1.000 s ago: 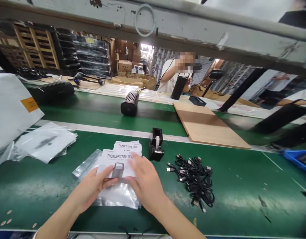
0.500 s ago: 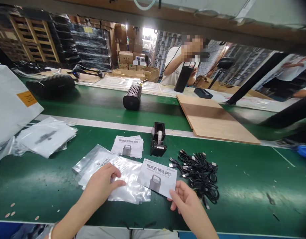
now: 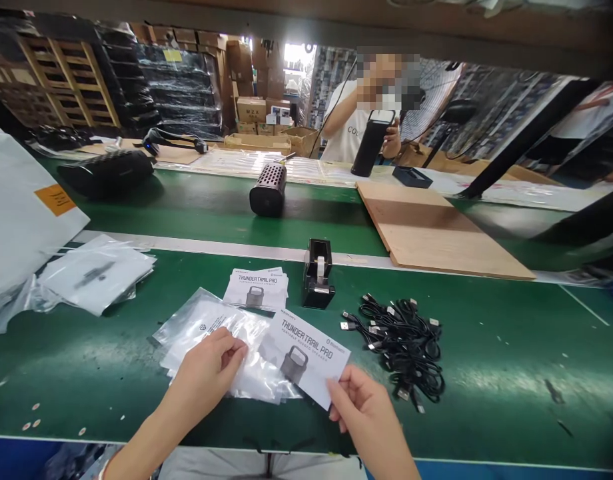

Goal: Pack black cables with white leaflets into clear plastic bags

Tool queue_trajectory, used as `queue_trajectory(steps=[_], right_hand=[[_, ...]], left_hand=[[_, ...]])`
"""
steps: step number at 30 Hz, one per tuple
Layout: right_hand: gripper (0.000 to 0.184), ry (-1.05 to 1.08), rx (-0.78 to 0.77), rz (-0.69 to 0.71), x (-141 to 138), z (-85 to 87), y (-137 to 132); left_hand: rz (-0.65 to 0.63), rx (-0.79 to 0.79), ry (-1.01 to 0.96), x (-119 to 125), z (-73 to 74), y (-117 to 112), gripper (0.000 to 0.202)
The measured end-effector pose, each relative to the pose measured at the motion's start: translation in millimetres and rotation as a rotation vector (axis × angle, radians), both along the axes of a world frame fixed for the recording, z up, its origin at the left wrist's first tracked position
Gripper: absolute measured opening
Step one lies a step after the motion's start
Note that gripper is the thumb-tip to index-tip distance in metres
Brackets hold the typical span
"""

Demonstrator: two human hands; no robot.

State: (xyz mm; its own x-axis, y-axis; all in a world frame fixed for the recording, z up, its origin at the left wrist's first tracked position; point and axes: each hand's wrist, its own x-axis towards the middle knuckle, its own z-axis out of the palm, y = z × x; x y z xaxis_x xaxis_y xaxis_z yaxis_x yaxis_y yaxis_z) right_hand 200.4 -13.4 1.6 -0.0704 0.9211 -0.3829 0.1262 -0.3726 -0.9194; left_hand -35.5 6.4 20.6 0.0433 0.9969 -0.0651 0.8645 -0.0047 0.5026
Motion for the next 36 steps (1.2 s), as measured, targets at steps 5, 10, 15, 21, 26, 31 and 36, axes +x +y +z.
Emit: queue_trajectory(steps=[5, 10, 15, 21, 26, 31, 36], right_hand=[[0.036, 0.002, -0.041, -0.004, -20.2, -6.8, -5.6], [0.04, 0.109, -0.084, -0.077, -17.7, 0.5, -11.1], [0.042, 0.108, -0.057, -0.17, -15.0, 0.7, -12.8], [0.05, 0.101, -0.117, -0.148, -21.3, -3.2, -15.5], [0.043, 0.116, -0.149, -0.087, -19.4, -1.2, -19.1], [0.042, 0.143, -0.218, 0.066, -19.6, -8.6, -22.3], [0.045, 0.176, -0.193, 0.09, -22.2, -4.2, -16.6]], left_hand=[[0.018, 0.035, -0.007, 7.1, -2.3, -1.6, 0.025], [0.015, 0.127, 0.006, 11.5, -10.0, -4.6, 0.023], [-0.009, 0.17, 0.036, 14.6, -15.8, -5.6, 0.023], [0.024, 0.185, -0.02, 16.2, -14.9, -7.1, 0.022], [0.054, 0.228, -0.057, 15.8, -16.1, -9.0, 0.019], [0.007, 0.286, -0.07, 18.3, -18.5, -9.3, 0.017], [-0.1, 0.317, -0.116, 23.8, -20.7, -12.1, 0.017]])
